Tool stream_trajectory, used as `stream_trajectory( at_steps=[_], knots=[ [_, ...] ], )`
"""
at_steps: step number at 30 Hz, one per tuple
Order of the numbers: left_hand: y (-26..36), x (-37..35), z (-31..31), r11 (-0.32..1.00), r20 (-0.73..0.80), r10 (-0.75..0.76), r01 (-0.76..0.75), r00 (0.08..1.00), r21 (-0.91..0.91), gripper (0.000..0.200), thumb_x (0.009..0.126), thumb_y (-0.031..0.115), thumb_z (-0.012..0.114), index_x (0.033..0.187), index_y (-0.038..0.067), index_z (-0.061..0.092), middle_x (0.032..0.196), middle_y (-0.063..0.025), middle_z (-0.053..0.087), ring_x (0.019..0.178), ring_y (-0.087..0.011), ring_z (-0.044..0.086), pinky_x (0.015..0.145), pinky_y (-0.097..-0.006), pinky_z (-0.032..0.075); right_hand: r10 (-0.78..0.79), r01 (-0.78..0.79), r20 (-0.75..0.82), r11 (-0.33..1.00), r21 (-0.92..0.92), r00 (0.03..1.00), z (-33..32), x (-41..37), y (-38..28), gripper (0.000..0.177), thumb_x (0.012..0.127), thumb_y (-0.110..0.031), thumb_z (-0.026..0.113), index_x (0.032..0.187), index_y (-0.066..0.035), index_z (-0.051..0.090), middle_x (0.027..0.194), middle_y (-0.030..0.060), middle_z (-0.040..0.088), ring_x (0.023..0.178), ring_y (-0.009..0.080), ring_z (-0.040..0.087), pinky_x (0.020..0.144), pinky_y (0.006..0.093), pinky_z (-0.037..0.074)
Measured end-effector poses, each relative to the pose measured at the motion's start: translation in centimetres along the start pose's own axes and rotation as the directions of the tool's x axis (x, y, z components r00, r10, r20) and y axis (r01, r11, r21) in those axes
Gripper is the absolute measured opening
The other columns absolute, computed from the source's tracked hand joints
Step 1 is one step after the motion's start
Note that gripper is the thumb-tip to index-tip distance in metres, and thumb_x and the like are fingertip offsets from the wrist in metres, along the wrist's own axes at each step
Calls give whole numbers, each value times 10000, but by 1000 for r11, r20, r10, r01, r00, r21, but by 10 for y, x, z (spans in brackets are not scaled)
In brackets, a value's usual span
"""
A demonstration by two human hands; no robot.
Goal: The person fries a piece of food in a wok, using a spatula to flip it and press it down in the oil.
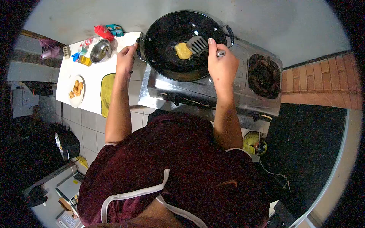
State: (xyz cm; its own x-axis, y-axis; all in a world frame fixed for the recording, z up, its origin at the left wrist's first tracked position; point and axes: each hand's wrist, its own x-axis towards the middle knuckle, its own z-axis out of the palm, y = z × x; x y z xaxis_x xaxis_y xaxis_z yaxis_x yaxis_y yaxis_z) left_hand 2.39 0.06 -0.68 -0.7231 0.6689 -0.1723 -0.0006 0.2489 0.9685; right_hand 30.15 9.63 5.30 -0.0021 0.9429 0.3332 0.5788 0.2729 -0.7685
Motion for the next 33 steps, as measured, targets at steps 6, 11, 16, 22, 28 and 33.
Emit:
stream_trajectory(
  at_steps=[6, 11, 16, 22, 28, 33],
  knots=[
    [-1, 0, 1, 1000, 2, 4, -4, 1000, -11, 321, 873, 318, 663, 880, -3, 667, 741, 17, 565, 678, -74, 435, 626, -224, 367, -54, 77, 149, 986, -146, 987, -11, 3, -7, 425, 885, -455, 570, 708, -77, 654, 573, 133, 582, 572, 357, 587, 531, 398, 439],
    [3, -3, 1, 1000, 2, -17, 17, 1000, -1, 313, 875, 317, 661, 867, 3, 663, 714, 35, 531, 663, -67, 416, 613, -220, 353, -51, 75, 214, 992, -105, 975, -11, -2, -10, 401, 878, -430, 597, 707, -71, 649, 538, 125, 553, 516, 337, 557, 498, 390, 413],
    [3, -3, 1, 1000, 2, -5, 5, 1000, -27, 316, 873, 319, 661, 867, 3, 661, 712, 33, 530, 664, -69, 421, 620, -220, 356, -8, -5, 228, 999, 53, 974, -6, -4, -6, 386, 868, -403, 633, 701, -55, 639, 506, 105, 525, 440, 257, 506, 482, 354, 396],
    [1, -1, 1, 1000, 9, -3, 3, 1000, -24, 310, 874, 320, 659, 864, 10, 664, 692, 47, 514, 626, -54, 393, 566, -218, 326, -33, 24, 143, 998, 66, 989, 2, 1, 2, 386, 867, -397, 641, 723, -39, 655, 520, 98, 548, 451, 204, 511, 500, 317, 407],
    [-1, 0, 1, 1000, 12, 5, -5, 1000, -28, 308, 876, 318, 658, 863, 10, 663, 691, 45, 519, 622, -53, 393, 561, -218, 324, 40, -61, 240, 995, 81, 970, 6, 6, 9, 394, 870, -416, 630, 748, -45, 679, 579, 99, 609, 511, 203, 575, 553, 318, 445],
    [-2, 1, 1, 1000, 11, 14, -13, 1000, -23, 315, 873, 320, 662, 871, 5, 665, 726, 21, 557, 664, -70, 431, 616, -219, 360, 20, -16, 166, 1000, -26, 986, 10, 7, 13, 411, 871, -431, 622, 735, -49, 688, 582, 101, 621, 539, 209, 602, 560, 322, 448]
  ],
)
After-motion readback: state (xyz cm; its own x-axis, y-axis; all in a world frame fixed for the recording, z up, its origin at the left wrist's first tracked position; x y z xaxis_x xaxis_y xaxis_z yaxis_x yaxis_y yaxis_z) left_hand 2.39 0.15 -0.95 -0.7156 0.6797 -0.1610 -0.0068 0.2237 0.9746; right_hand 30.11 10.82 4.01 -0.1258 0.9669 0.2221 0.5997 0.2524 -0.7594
